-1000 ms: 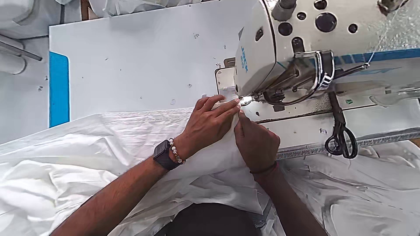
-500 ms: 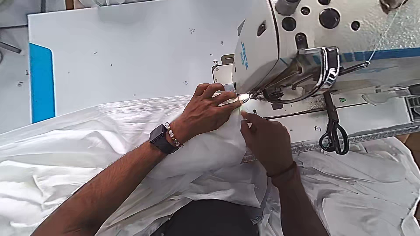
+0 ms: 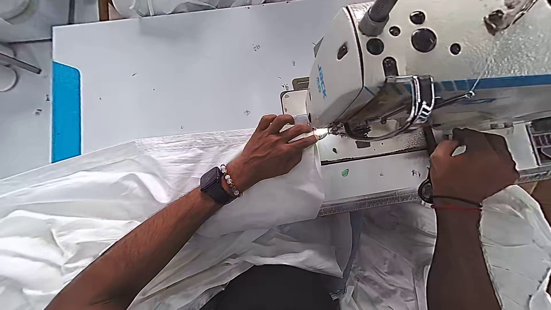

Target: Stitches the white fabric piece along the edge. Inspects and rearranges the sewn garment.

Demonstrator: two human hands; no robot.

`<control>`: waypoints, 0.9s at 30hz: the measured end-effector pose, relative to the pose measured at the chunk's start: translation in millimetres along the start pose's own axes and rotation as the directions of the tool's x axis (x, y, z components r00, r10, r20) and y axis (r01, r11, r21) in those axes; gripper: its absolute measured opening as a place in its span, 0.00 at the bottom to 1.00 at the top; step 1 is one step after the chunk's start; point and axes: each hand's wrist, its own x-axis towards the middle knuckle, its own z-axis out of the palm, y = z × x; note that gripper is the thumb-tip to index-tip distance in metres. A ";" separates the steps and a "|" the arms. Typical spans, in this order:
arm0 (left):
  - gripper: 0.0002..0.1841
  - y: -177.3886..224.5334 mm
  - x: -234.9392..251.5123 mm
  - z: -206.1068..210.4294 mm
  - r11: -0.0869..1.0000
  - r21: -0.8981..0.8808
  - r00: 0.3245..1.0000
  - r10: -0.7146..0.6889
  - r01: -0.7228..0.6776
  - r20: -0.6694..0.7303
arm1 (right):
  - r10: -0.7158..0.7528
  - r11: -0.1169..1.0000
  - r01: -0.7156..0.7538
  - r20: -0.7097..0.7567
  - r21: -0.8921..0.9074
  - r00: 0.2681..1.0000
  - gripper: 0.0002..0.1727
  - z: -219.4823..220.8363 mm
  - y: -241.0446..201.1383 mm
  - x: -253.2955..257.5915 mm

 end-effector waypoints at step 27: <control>0.19 12.1 7.5 -1.8 0.981 0.132 0.989 -0.146 0.139 0.040 | -0.323 0.872 0.215 0.189 0.440 0.927 0.20 -5.3 -174.5 -115.9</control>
